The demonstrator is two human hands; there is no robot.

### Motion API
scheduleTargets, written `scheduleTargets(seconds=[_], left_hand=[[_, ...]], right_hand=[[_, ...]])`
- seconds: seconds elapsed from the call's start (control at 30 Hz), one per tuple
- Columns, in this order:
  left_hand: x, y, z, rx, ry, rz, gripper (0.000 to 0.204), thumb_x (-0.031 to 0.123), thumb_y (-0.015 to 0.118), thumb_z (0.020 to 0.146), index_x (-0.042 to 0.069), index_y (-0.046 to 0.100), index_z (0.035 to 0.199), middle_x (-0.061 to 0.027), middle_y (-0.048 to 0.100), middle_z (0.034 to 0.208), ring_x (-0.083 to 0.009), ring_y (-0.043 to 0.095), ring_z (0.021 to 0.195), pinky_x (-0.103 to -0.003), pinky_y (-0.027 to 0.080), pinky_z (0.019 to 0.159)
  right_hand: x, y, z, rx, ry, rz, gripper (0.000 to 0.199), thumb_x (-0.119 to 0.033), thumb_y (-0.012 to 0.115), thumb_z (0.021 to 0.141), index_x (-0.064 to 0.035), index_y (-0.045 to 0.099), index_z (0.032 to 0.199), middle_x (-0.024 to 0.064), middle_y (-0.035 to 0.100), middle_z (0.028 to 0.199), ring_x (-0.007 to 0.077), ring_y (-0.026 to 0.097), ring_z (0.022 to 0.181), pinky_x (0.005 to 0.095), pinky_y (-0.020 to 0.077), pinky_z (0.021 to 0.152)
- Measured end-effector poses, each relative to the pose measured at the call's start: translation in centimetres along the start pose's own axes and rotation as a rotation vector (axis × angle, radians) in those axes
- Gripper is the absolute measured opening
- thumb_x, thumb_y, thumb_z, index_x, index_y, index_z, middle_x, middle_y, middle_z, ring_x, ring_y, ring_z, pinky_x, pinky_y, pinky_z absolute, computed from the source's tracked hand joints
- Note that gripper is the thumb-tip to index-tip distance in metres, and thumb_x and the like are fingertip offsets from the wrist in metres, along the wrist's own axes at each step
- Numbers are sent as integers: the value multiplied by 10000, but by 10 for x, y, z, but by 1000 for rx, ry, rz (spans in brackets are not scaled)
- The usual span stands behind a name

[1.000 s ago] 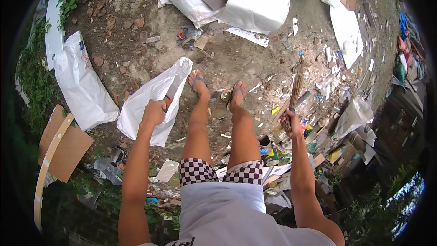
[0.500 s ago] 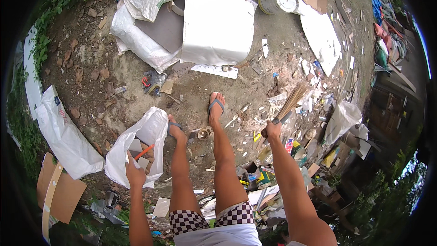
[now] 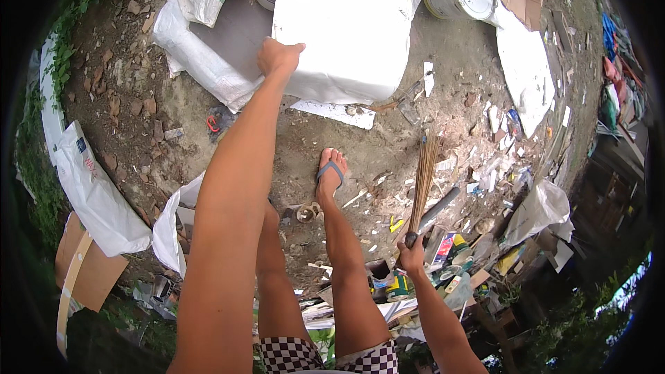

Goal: The person sorts through scattered debris on the ground, picking up flat pieces of material and placing them into a white bag. They repeatedly lift, fold, and stack the pieces before bagging them.

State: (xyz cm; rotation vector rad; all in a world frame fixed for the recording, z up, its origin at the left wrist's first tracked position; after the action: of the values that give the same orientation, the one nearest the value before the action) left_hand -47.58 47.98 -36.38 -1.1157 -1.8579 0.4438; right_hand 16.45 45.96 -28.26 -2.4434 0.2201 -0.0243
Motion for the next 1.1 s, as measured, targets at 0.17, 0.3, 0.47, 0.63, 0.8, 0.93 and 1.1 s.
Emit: scheduleTargets(seconds=[0.17,0.3,0.47,0.63,0.8,0.93,1.1], left_hand=[[75,67,-160,-149,459,-296,321,117,743,873,-28,527,1060,-286,689,914,-519,660,888,-577,498,760],[98,81,-222,-24,527,-323,200,44,660,905,-14,541,1055,-262,654,967,-488,634,889,-567,490,753],[94,17,-283,-186,726,-313,142,0,620,901,9,580,1036,-195,652,1022,-430,639,919,-533,513,762],[54,-60,-331,-266,1082,-140,134,25,671,812,47,629,937,-115,678,1121,-330,670,997,-463,567,854],[-14,-77,-343,-246,1363,31,120,138,718,748,148,665,855,-57,645,1274,-288,593,1217,-573,508,1042],[-89,-67,-329,-265,1334,168,153,142,704,763,166,673,911,-34,622,1308,-283,557,1258,-606,458,1085],[-200,-50,-300,-376,1119,326,328,81,655,816,190,632,1125,-2,586,1307,-258,540,1263,-537,394,1153]], right_hand=[[77,-6,-98,-31,104,40,465,-203,810,810,8,559,1139,199,684,926,358,669,839,453,519,804],[81,1,-108,23,240,123,467,-204,785,838,30,562,1175,230,682,966,398,666,891,461,506,849],[44,-30,-76,242,266,-8,800,-371,794,853,25,417,1437,324,579,1276,460,573,1191,488,432,1030],[-103,-117,-54,-165,-34,832,1015,-575,691,927,-276,38,1644,257,320,1571,412,430,1384,594,472,1013],[-244,-179,-104,-472,-584,1002,1132,-746,650,844,-219,53,1648,200,292,1597,403,435,1391,615,433,1080],[-321,-108,-117,-544,-560,923,1093,-654,665,878,-194,47,1652,155,242,1648,401,392,1434,628,400,1095],[-323,-15,-80,-705,-100,972,1010,-619,628,905,-42,187,1607,295,185,1615,496,370,1410,597,450,1067]])
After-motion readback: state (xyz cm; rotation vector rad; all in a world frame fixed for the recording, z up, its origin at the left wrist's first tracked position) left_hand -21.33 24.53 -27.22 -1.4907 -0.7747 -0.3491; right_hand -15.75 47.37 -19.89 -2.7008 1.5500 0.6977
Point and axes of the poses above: each hand's wrist, its own z-axis towards the middle knuckle, its own y-axis out of the palm, x = y × z, the point moved 4 cm from there along z, towards the middle knuckle
